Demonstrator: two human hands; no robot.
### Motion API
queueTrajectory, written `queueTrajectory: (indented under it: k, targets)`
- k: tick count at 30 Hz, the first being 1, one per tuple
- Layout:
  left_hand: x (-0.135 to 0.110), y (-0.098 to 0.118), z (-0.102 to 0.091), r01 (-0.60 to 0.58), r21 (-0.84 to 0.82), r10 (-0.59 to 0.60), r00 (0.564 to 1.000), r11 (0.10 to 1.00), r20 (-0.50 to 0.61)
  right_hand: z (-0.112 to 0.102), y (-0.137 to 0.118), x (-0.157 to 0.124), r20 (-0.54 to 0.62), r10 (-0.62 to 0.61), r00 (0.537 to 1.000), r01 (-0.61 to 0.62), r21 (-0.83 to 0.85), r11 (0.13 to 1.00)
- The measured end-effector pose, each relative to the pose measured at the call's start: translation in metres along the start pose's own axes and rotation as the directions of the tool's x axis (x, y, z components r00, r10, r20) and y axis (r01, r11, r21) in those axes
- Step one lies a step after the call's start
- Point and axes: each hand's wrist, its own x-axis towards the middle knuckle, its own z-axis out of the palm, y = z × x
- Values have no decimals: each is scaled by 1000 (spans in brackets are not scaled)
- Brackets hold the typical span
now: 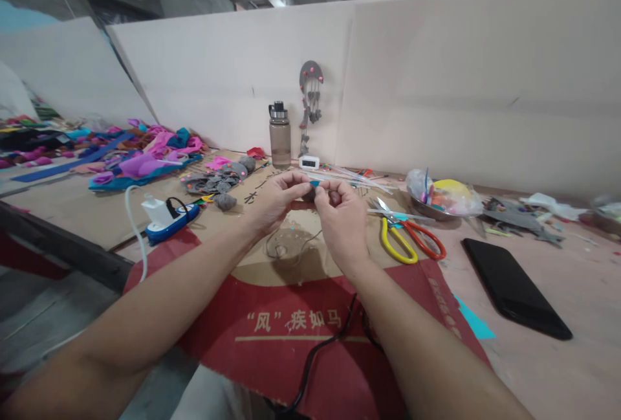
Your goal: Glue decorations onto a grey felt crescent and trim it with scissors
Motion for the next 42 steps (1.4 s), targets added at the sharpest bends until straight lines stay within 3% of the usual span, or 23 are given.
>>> queueTrajectory:
  k: [3,6,8,20,26,31,35,42]
  targets:
    - [-1,1,1,-58,68,59,998,996,-20,-3,-1,-2,-41,-169,985,162,-145,976]
    - [-2,3,2,-132,194,162,976,972,-147,-8,1,-1,-50,-384,922,343,-351,871]
    - [-3,4,3,-165,267,229,946,949,-229,-9,2,-1,-35,-440,897,391,-402,828]
    - [-6,-9,13,-211,298,252,961,931,-109,-5,2,-2,-50,-254,966,227,-312,923]
    - [2,-21,7,-169,110,185,970,979,-157,-2,0,-3,26,-195,981,195,-265,945]
    - [4,-20,8,-97,-73,84,982,993,-169,-2,-3,-3,23,-188,982,188,-231,955]
    - [3,-18,8,-13,-103,-6,984,995,-178,-3,-2,-1,39,-138,990,143,-194,971]
    - [3,-11,6,-26,-147,-5,979,989,-206,-2,3,-2,40,-112,993,115,-75,990]
